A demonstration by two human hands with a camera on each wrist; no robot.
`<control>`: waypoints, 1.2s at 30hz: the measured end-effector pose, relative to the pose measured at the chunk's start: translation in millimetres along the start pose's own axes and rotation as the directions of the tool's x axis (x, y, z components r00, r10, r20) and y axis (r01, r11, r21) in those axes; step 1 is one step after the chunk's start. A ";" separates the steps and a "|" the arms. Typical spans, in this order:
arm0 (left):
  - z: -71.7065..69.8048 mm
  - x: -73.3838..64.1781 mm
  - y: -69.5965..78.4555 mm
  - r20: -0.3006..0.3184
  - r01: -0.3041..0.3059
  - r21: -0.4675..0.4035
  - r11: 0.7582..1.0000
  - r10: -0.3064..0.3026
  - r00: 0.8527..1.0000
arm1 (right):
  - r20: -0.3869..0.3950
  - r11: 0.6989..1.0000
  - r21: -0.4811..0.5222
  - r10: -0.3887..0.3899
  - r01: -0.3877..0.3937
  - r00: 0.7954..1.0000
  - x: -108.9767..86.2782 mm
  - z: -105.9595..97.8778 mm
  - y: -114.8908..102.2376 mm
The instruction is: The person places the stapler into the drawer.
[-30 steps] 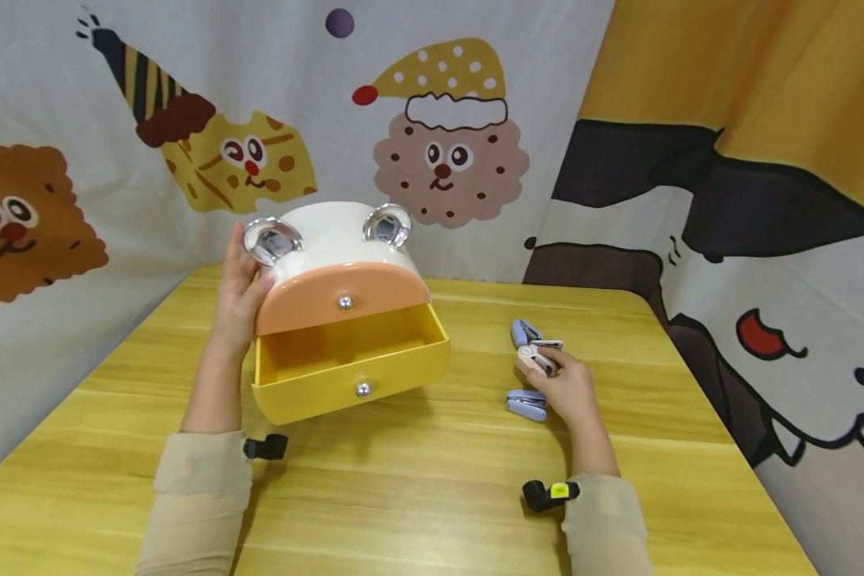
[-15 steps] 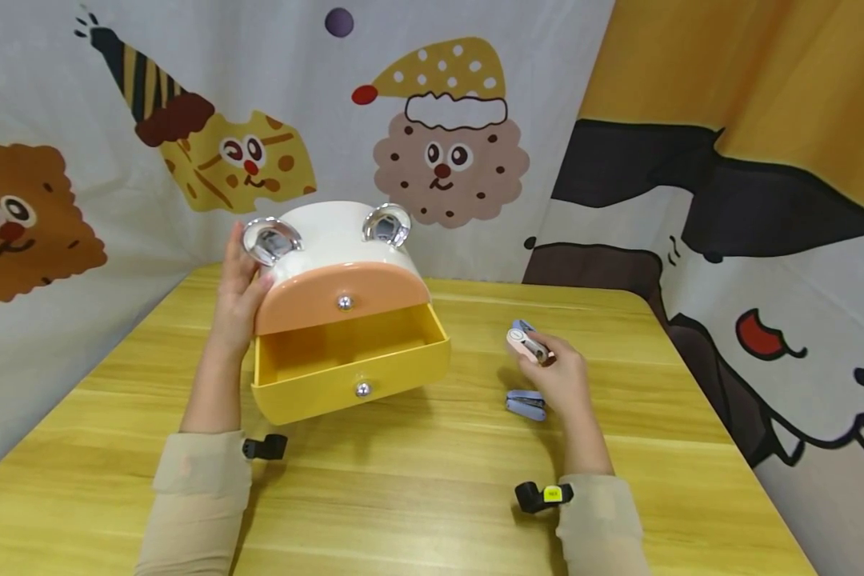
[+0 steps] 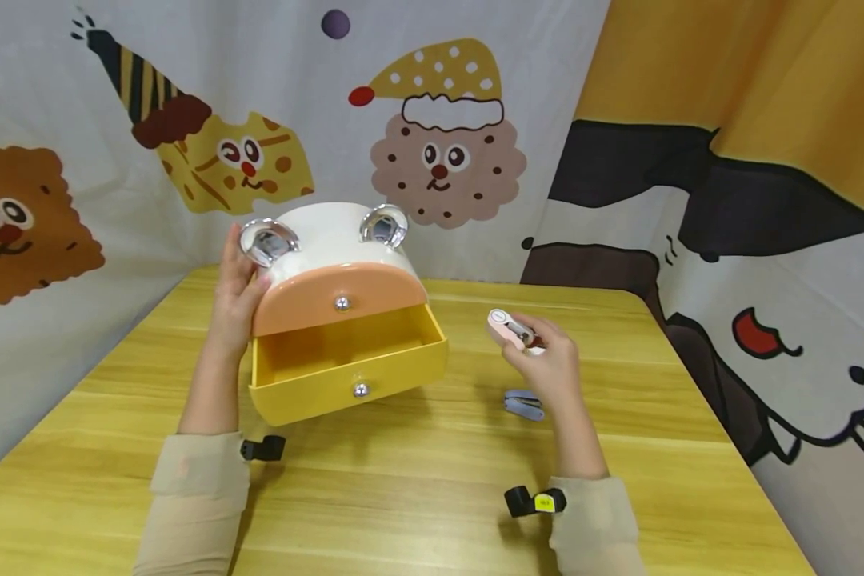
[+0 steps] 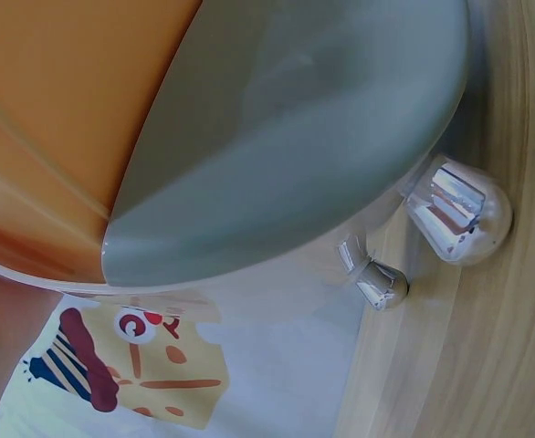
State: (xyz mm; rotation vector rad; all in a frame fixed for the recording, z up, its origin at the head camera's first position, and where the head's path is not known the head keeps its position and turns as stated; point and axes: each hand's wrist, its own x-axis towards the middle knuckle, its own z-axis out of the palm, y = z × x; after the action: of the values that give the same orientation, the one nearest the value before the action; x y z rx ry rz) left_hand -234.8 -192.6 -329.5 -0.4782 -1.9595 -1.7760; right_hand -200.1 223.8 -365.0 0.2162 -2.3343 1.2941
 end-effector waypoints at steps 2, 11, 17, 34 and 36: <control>-0.1 -0.3 0.0 -0.001 0.001 0.001 1.000 -0.001 1.000 | 0.003 1.000 0.030 -0.003 0.003 1.000 -0.7 0.1 -10.0; 1.3 -0.8 1.5 -0.006 0.005 -0.009 1.000 -0.005 1.000 | 0.002 0.992 0.099 -0.084 0.083 0.996 -4.3 9.5 -47.7; 1.8 -0.4 0.8 -0.002 -0.004 -0.023 1.000 0.004 1.000 | 0.008 0.977 0.156 -0.146 0.143 0.989 -7.6 21.8 -65.5; 0.9 0.6 -0.8 -0.010 -0.038 -0.056 0.998 0.037 0.999 | -0.026 0.956 0.196 -0.218 0.219 0.976 -5.4 66.5 -88.4; 1.1 0.9 -1.2 -0.009 -0.045 -0.056 0.997 0.044 0.999 | -0.038 0.947 0.205 -0.246 0.248 0.969 -4.5 71.2 -88.3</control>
State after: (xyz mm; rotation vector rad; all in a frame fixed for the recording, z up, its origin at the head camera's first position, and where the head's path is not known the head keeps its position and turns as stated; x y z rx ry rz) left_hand -236.3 -191.8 -330.2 -0.5291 -1.8832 -1.8068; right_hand -187.7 115.9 -332.0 0.5491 -2.0799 1.4049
